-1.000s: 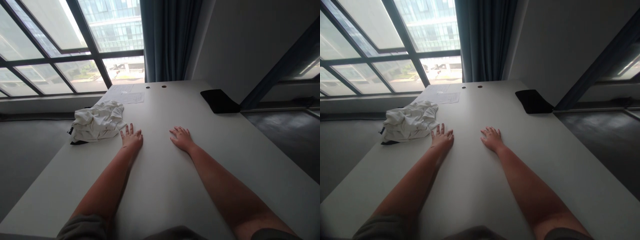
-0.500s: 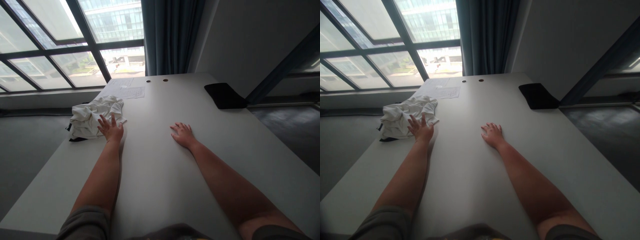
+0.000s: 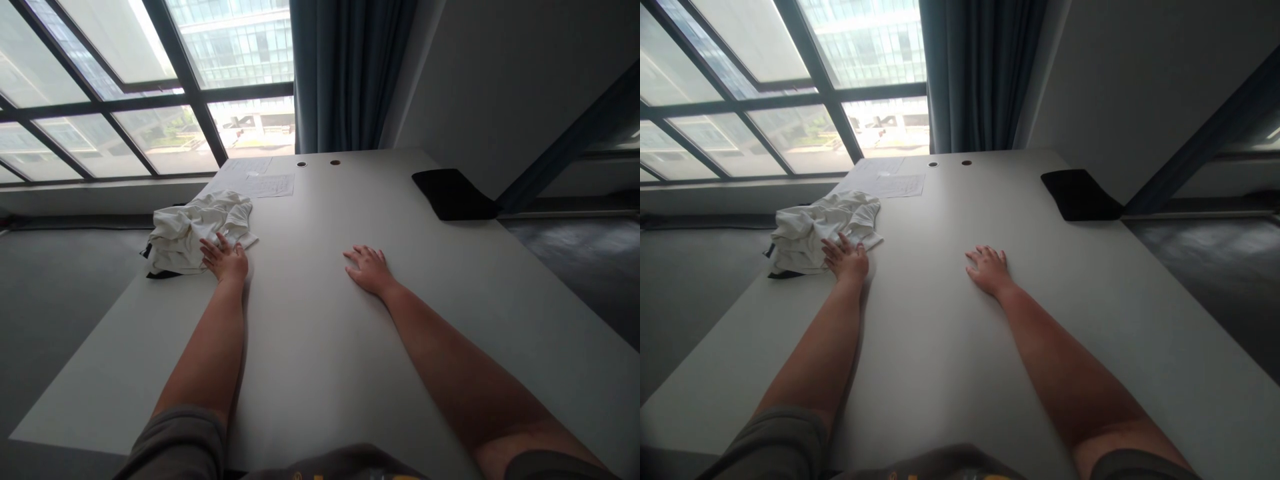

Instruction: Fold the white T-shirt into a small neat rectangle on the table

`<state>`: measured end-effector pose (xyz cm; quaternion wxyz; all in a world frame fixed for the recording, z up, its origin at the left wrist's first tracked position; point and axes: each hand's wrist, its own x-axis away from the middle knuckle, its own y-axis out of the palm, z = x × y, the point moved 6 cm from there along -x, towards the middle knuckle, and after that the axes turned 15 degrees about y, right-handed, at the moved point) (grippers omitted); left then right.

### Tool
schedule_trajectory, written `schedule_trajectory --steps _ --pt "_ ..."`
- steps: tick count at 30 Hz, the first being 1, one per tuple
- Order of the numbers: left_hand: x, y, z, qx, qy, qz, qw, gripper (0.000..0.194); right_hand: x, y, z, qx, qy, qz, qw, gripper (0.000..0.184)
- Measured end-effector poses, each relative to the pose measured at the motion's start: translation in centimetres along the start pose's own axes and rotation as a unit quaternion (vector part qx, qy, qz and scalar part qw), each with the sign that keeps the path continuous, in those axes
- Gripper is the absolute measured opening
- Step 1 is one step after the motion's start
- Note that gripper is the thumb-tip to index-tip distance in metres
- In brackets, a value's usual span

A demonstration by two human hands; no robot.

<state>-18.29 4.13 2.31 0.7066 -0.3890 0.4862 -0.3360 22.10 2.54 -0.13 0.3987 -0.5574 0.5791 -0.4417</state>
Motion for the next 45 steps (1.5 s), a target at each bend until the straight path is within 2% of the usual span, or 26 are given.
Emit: schedule_trajectory --steps 6,10,13,22,27,31,37,40,45 --pt "0.0 0.0 -0.1 0.012 -0.005 0.012 1.000 0.077 -0.1 0.1 0.1 -0.002 -0.002 0.001 1.000 0.050" --pt "-0.6 -0.1 -1.3 0.030 -0.028 0.040 0.998 0.077 -0.1 0.1 0.1 -0.001 -0.001 0.001 1.000 0.051" --pt "-0.9 0.0 -2.0 0.046 -0.035 0.039 0.998 0.075 0.0 0.1 0.1 -0.002 0.000 0.002 1.000 0.050" --pt "-0.7 -1.0 -0.9 0.049 -0.017 0.051 0.997 0.057 -0.1 0.2 0.1 0.001 -0.001 0.000 1.000 0.051" --pt "-0.9 -1.7 -0.8 0.075 -0.016 0.078 0.994 0.057 -0.2 0.3 0.2 -0.001 -0.002 0.003 1.000 0.051" --pt "-0.5 -2.6 1.1 0.100 0.052 0.093 0.989 0.061 -0.2 0.4 0.2 -0.003 -0.003 0.004 1.000 0.051" --pt "1.5 -3.3 6.7 0.134 0.222 0.058 0.964 0.059 -0.1 0.2 0.0 0.000 -0.003 0.007 1.000 0.050" --pt "2.8 -3.6 9.1 0.158 0.299 0.033 0.940 0.057 0.0 0.1 0.0 -0.002 -0.002 0.006 1.000 0.051" --pt "5.5 -4.5 12.3 0.179 0.448 0.016 0.876 0.053 -0.1 0.2 0.3 -0.020 0.002 0.003 1.000 0.050"
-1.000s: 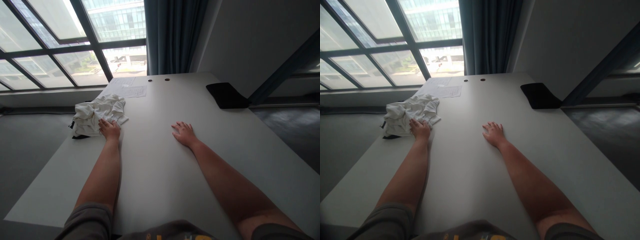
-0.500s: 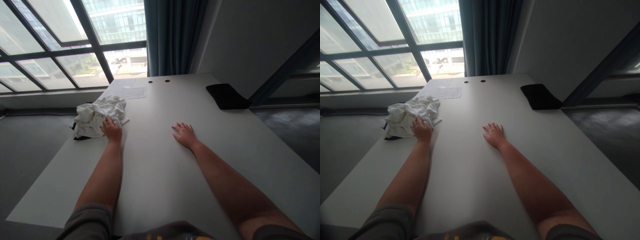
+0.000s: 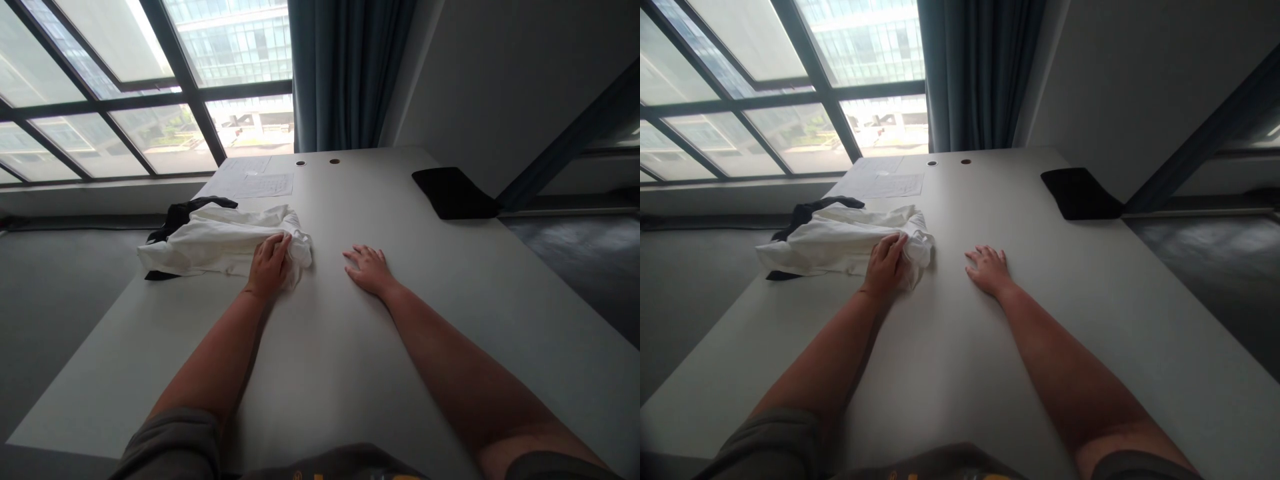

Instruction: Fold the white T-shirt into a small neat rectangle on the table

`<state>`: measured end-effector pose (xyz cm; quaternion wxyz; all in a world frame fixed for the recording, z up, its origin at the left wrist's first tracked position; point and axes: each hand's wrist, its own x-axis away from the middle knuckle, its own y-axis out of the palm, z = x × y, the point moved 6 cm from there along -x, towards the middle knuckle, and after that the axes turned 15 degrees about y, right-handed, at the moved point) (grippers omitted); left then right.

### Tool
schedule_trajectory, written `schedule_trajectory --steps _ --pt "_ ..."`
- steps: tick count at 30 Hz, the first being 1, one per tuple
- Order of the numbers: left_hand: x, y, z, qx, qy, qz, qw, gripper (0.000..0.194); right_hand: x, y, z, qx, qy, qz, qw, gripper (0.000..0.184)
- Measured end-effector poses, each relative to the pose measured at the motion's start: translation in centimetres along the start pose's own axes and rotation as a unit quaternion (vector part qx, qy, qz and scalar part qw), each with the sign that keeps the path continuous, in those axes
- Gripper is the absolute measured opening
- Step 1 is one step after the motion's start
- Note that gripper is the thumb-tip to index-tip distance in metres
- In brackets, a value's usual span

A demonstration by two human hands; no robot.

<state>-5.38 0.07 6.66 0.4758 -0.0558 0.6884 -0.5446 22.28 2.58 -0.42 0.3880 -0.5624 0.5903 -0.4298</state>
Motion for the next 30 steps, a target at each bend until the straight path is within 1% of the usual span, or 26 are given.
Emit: schedule_trajectory --steps 2,3,5,6,8,10,12,13,15,17,18,19,21,24,27,30 --pt "-0.2 0.4 1.7 0.012 0.055 -0.010 0.998 0.051 -0.2 -0.2 0.2 -0.041 -0.002 0.010 0.999 0.046" --pt "-0.3 0.6 2.4 0.018 0.078 -0.013 0.997 0.051 -0.3 -0.3 0.2 -0.081 -0.009 0.018 0.997 0.043" --pt "-0.6 0.9 3.6 0.018 0.107 -0.011 0.994 0.048 -0.4 -0.9 0.1 -0.200 -0.044 0.032 0.978 0.039" --pt "-0.7 0.9 3.9 0.011 0.108 -0.003 0.994 0.046 -0.3 -1.3 0.0 -0.266 -0.068 0.034 0.961 0.039" --pt "-0.8 0.8 3.8 -0.020 0.082 0.021 0.996 0.041 0.0 -1.8 -0.2 -0.369 -0.110 0.025 0.922 0.039" --pt "-0.8 0.6 3.0 -0.055 0.028 0.034 0.998 0.042 0.5 -2.1 -0.7 -0.412 -0.138 0.007 0.901 0.040" --pt "-0.5 1.0 1.7 -0.077 -0.037 0.010 0.996 0.048 1.0 -2.2 -1.5 -0.412 -0.173 -0.016 0.895 0.042" --pt "-0.3 1.5 0.9 -0.079 -0.069 -0.020 0.994 0.051 1.3 -2.2 -2.0 -0.400 -0.195 -0.029 0.895 0.043" --pt "0.3 3.0 -0.4 -0.064 -0.120 -0.109 0.985 0.051 1.8 -1.9 -2.9 -0.353 -0.240 -0.061 0.902 0.046" --pt "1.0 4.5 -1.3 -0.039 -0.141 -0.194 0.970 0.049 2.0 -1.3 -3.5 -0.293 -0.275 -0.082 0.912 0.048" --pt "1.2 5.1 -1.5 -0.031 -0.140 -0.222 0.964 0.048 2.0 -1.0 -3.7 -0.269 -0.284 -0.085 0.916 0.049" --pt "1.4 5.4 -1.7 -0.028 -0.137 -0.236 0.962 0.048 2.0 -0.7 -3.7 -0.251 -0.289 -0.083 0.920 0.048" --pt "1.4 5.5 -1.8 -0.029 -0.133 -0.236 0.962 0.048 1.8 -0.4 -3.7 -0.232 -0.290 -0.072 0.926 0.043" --pt "1.2 5.1 -1.7 -0.024 -0.127 -0.221 0.967 0.044 1.6 -0.4 -3.5 -0.228 -0.280 -0.066 0.930 0.031" --pt "0.9 4.9 -1.6 -0.021 -0.115 -0.218 0.969 0.037 1.6 -0.7 -3.4 -0.235 -0.268 -0.066 0.932 0.021" --pt "0.7 5.0 -1.6 -0.022 -0.102 -0.226 0.968 0.032 1.8 -1.2 -3.5 -0.246 -0.255 -0.071 0.932 0.016"
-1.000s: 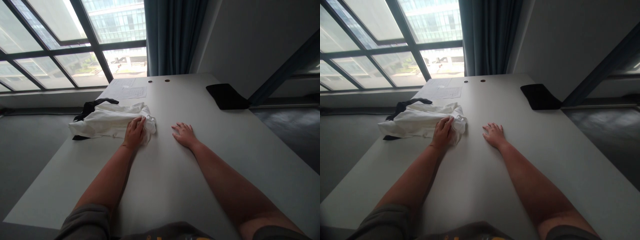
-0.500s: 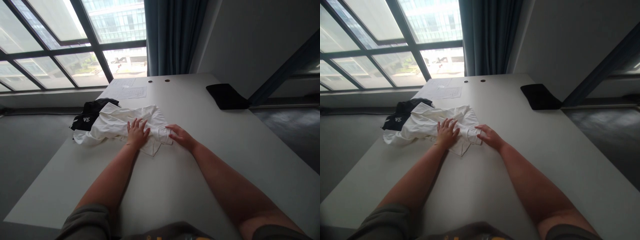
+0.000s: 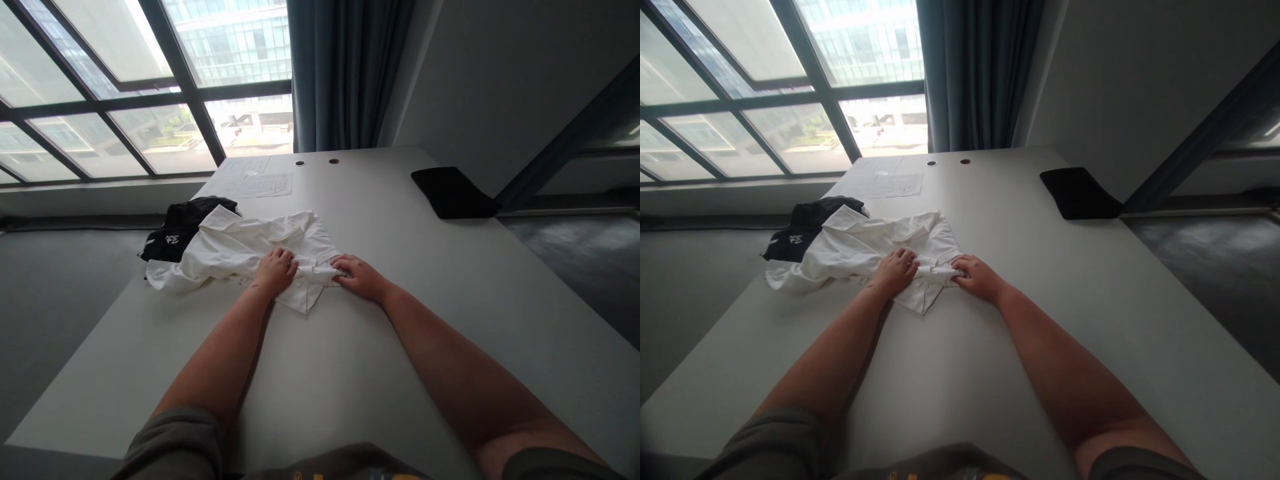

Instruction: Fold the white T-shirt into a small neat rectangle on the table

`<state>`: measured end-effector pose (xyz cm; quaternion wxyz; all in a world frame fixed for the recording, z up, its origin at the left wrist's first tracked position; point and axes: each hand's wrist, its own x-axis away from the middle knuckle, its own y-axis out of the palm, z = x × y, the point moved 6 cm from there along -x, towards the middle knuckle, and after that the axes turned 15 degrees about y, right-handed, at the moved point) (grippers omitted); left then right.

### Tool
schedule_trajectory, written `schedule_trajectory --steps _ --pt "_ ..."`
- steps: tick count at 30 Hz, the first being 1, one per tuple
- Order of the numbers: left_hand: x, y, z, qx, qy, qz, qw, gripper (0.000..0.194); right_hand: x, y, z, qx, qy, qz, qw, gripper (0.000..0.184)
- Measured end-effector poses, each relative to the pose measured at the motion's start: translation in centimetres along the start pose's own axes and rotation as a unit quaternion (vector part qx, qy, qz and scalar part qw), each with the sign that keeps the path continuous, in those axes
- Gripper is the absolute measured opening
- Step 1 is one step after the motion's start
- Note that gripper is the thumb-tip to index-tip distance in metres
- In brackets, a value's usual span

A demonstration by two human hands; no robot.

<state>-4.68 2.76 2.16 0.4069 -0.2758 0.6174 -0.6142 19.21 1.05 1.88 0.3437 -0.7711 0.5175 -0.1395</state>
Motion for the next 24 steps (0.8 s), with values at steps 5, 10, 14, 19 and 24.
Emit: schedule_trajectory --steps 5,10,14,19,24 --pt "-0.3 0.0 0.2 -0.025 -0.002 -0.042 0.999 0.030 0.0 -0.3 0.4 -0.005 0.058 -0.003 0.998 0.016" --pt "-0.1 -0.4 1.3 -0.047 -0.002 -0.097 0.994 0.037 0.0 -0.1 0.8 0.014 0.077 0.003 0.997 0.021" --pt "0.4 -0.9 3.0 -0.065 -0.003 -0.139 0.988 0.044 -0.1 -0.2 1.1 0.011 0.096 0.010 0.995 0.021" --pt "0.8 -1.1 6.2 -0.055 0.025 -0.187 0.980 0.042 -0.4 -1.3 2.2 0.002 0.143 0.044 0.989 0.018" --pt "1.2 -0.5 10.0 -0.033 0.096 -0.237 0.966 0.035 -0.4 -1.6 2.7 0.001 0.139 0.033 0.990 0.017"
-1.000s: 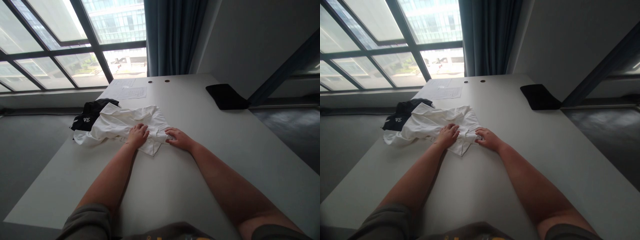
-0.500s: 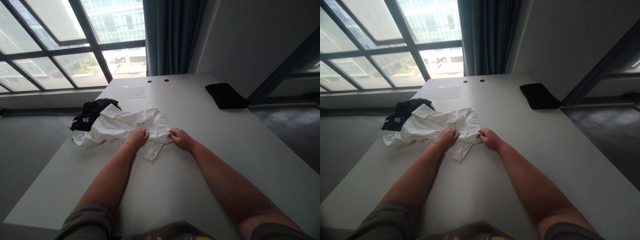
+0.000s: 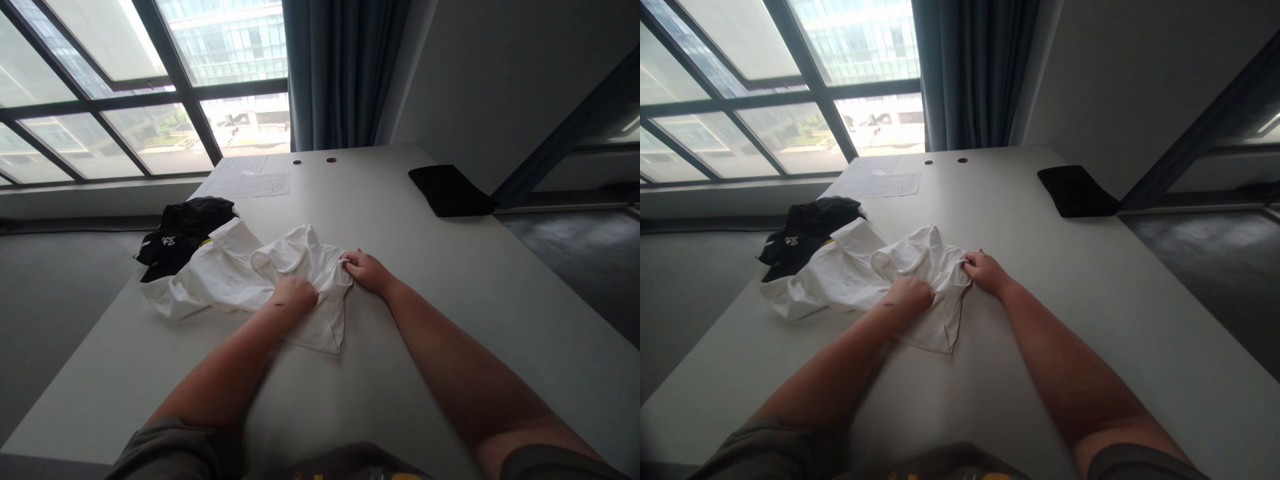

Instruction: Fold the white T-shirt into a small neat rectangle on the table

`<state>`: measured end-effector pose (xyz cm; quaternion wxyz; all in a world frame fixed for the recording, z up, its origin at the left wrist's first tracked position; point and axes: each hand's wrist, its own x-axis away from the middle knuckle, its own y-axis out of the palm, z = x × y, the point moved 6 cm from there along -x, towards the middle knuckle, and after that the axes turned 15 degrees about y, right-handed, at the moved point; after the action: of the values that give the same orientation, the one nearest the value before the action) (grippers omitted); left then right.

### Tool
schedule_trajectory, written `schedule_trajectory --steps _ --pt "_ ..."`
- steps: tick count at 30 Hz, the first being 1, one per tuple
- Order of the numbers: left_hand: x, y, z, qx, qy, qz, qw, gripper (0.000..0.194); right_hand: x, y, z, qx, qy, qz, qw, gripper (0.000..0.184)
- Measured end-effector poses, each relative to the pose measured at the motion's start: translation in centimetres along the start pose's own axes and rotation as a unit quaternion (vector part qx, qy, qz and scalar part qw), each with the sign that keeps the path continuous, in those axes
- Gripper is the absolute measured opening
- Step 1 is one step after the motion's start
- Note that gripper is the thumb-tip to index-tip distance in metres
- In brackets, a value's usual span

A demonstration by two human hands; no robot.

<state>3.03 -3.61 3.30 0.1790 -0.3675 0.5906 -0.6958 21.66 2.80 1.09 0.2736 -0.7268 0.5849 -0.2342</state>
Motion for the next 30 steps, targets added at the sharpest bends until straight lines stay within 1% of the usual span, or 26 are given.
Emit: schedule_trajectory --steps 2,4,8,10,12,14,16,19,22,25,26,27,28,30 --pt "-0.2 0.2 1.0 0.009 0.011 0.009 1.000 0.037 0.1 0.0 0.0 0.000 -0.005 0.004 1.000 0.017" --pt "-0.4 0.2 1.6 0.020 0.012 0.037 0.999 0.036 0.2 -0.1 0.0 0.000 -0.010 0.015 1.000 0.018" --pt "-0.7 -0.3 1.7 0.020 0.008 0.107 0.994 0.032 0.1 -0.5 0.5 0.006 -0.007 0.060 0.998 0.017" --pt "-0.8 -0.8 1.5 0.012 0.020 0.153 0.988 0.029 -0.2 -1.1 1.2 0.015 0.012 0.110 0.994 0.016" --pt "-0.6 -1.5 1.1 0.002 0.019 0.212 0.977 0.027 -0.4 -2.1 2.4 0.018 0.051 0.174 0.983 0.016" --pt "-0.4 -1.9 0.4 -0.002 -0.008 0.263 0.965 0.033 -0.5 -3.3 3.6 0.006 0.097 0.232 0.968 0.019" --pt "-0.1 -1.8 -0.4 0.001 -0.041 0.286 0.957 0.040 -0.3 -4.3 4.5 -0.033 0.127 0.275 0.952 0.024" --pt "0.1 -1.3 -1.5 0.003 -0.078 0.284 0.956 0.044 0.1 -5.5 5.4 -0.101 0.132 0.341 0.925 0.031" --pt "0.2 -0.7 -2.4 0.004 -0.105 0.269 0.957 0.045 0.0 -5.9 6.6 -0.167 0.151 0.396 0.890 0.033" --pt "-0.1 -0.1 -3.1 0.017 -0.115 0.241 0.964 0.051 -0.3 -5.8 8.5 -0.266 0.200 0.412 0.848 0.030" --pt "-0.2 0.1 -3.2 0.026 -0.114 0.231 0.966 0.053 -0.3 -6.0 8.8 -0.279 0.205 0.417 0.841 0.030" --pt "-0.4 0.4 -3.3 0.036 -0.112 0.223 0.968 0.055 -0.1 -6.2 8.5 -0.272 0.199 0.423 0.841 0.031" --pt "-0.5 0.6 -3.4 0.044 -0.110 0.217 0.969 0.057 0.2 -6.5 7.8 -0.246 0.179 0.431 0.850 0.033" --pt "-0.8 1.0 -3.6 0.056 -0.104 0.214 0.970 0.058 1.4 -6.8 4.8 -0.161 0.102 0.434 0.880 0.036"
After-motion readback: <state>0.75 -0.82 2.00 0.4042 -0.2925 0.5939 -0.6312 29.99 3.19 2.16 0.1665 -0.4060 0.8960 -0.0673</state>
